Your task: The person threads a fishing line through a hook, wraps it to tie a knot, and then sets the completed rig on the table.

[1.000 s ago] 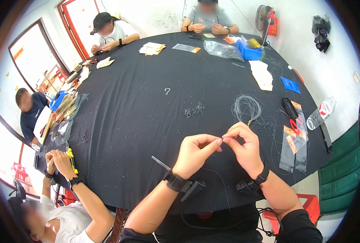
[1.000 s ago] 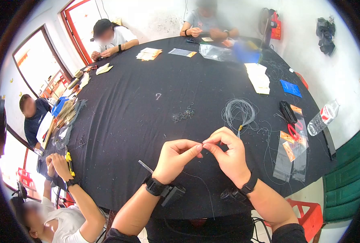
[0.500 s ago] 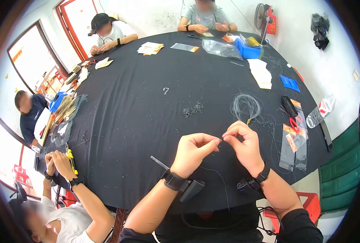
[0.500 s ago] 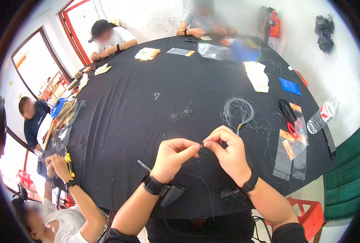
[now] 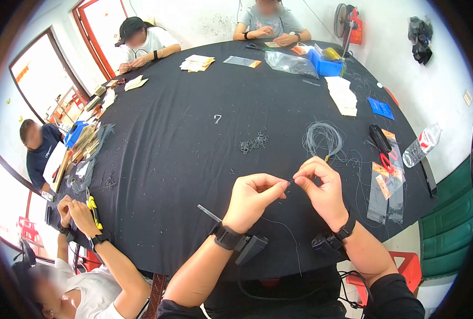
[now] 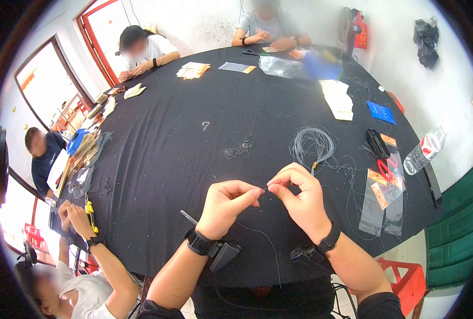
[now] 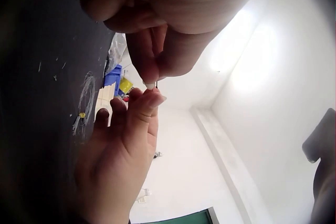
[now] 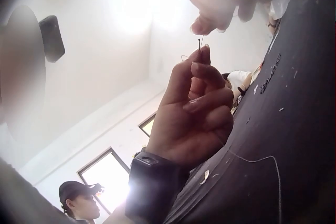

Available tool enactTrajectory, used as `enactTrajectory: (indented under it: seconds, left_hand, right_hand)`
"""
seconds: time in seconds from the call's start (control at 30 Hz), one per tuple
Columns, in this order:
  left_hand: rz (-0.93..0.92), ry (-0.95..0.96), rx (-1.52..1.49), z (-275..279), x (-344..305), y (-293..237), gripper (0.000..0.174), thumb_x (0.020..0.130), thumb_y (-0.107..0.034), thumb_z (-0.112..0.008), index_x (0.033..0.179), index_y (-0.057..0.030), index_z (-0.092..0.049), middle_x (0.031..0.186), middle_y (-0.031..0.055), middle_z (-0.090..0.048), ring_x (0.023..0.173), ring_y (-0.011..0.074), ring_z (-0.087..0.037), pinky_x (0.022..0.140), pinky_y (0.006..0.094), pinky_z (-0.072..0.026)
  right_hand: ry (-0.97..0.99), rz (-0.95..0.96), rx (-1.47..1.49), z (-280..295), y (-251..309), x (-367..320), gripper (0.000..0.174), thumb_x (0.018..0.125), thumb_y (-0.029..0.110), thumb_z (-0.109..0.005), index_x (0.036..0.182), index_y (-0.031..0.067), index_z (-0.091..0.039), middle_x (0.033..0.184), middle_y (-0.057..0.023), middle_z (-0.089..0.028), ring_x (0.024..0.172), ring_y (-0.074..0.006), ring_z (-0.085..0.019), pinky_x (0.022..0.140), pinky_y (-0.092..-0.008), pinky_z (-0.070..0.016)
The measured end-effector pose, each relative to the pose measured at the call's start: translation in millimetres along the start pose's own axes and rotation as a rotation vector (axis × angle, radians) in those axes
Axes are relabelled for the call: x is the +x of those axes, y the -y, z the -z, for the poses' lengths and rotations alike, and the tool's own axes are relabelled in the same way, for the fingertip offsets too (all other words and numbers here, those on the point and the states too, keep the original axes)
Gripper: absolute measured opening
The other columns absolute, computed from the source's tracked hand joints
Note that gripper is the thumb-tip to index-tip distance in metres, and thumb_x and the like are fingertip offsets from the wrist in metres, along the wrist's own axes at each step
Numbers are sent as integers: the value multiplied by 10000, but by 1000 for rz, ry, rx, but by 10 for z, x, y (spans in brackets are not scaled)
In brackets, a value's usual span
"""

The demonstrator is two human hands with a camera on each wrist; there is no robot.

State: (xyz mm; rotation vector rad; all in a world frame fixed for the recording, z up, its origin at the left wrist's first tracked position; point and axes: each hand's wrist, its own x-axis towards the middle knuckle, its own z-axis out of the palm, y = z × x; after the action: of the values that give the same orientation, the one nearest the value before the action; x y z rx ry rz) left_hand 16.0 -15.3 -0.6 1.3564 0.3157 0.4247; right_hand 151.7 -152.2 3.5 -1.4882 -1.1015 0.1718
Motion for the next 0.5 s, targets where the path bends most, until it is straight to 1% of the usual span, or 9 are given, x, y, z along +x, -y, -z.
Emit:
enactTrajectory:
  seconds: [0.03, 0.13, 0.23, 0.3, 0.5]
  left_hand:
    - [3, -1, 0, 2, -1, -2, 134, 902, -117, -710, 966, -3, -737, 802, 39, -713, 706, 50, -610, 617, 188, -435]
    - [11, -1, -6, 7, -2, -5, 133, 902, -115, -710, 965, -2, -736, 805, 41, -713, 714, 54, -614, 628, 191, -441]
    - [15, 5, -10, 13, -4, 2, 132, 902, -112, -708, 964, 1, -734, 808, 43, -713, 720, 57, -618, 634, 192, -445]
    - [13, 16, 4, 11, -2, 4, 130, 903, -109, -706, 962, 3, -733, 810, 44, -713, 722, 58, -620, 633, 192, -445]
    - [8, 15, 13, -15, -14, -34, 152, 908, -144, -707, 974, -13, -746, 771, 19, -704, 647, 28, -556, 567, 183, -387]
  right_hand:
    - [4, 5, 15, 1, 6, 7, 103, 824, 87, -768, 885, 37, -701, 871, -32, -628, 794, -132, -583, 739, -271, -461]
    - [6, 100, -37, 12, 44, 40, 139, 806, 105, -784, 908, 46, -709, 892, -32, -629, 821, -145, -591, 760, -281, -470]
    - [35, 117, -77, 11, 107, 45, 152, 789, 109, -796, 906, 55, -715, 905, -36, -630, 853, -163, -607, 775, -290, -478]
    - [37, 143, -87, 9, 51, 40, 141, 783, 102, -797, 885, 56, -712, 901, -40, -631, 855, -170, -614, 774, -290, -481]
    - [28, 127, -83, -1, 8, 25, 107, 781, 60, -783, 817, 43, -684, 891, -48, -629, 837, -177, -623, 757, -294, -484]
